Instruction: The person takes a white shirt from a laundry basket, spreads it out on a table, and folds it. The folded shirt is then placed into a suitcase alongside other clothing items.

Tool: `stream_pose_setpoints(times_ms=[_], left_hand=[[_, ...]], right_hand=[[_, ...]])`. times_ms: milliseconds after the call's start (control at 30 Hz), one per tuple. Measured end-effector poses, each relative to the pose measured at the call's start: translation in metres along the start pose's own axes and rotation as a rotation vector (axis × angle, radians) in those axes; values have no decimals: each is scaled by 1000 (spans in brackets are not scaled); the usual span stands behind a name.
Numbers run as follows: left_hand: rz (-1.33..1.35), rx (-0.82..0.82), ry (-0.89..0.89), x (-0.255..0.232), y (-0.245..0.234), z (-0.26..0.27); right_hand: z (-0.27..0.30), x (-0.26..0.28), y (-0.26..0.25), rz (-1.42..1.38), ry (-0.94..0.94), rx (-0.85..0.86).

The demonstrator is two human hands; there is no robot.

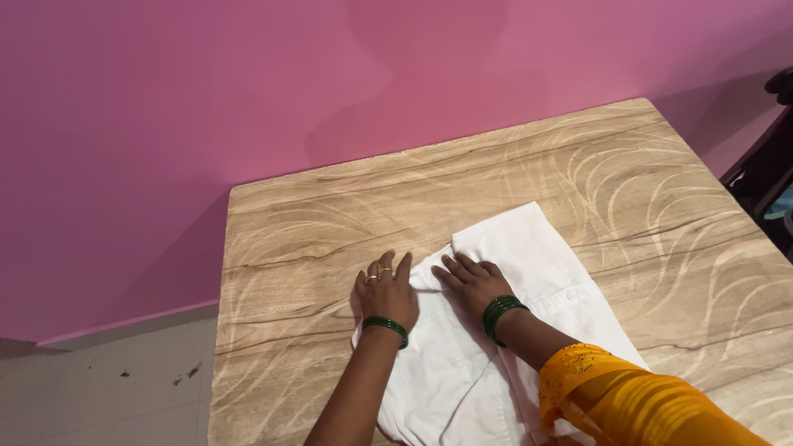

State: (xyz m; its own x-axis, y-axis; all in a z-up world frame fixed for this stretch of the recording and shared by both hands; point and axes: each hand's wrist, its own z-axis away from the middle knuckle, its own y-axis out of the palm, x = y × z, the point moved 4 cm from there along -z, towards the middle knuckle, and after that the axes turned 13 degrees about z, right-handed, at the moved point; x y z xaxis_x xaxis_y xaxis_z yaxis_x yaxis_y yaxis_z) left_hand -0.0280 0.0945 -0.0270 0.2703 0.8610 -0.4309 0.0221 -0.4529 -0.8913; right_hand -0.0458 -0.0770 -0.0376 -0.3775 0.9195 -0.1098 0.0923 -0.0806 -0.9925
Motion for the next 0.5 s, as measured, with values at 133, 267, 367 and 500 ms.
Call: stream_pose_setpoints(times_ms=[133, 267, 367, 500], left_hand=[[72, 124, -23, -34, -2, 1], [35, 343, -166, -55, 2, 23], [-13, 383, -231, -58, 4, 35], [24, 395, -269, -59, 7, 37]], right_hand=[[1, 0, 6, -2, -3, -9], [-1, -1, 4, 31, -17, 144], [-1, -1, 0, 62, -37, 255], [-1, -3, 5, 49, -37, 232]])
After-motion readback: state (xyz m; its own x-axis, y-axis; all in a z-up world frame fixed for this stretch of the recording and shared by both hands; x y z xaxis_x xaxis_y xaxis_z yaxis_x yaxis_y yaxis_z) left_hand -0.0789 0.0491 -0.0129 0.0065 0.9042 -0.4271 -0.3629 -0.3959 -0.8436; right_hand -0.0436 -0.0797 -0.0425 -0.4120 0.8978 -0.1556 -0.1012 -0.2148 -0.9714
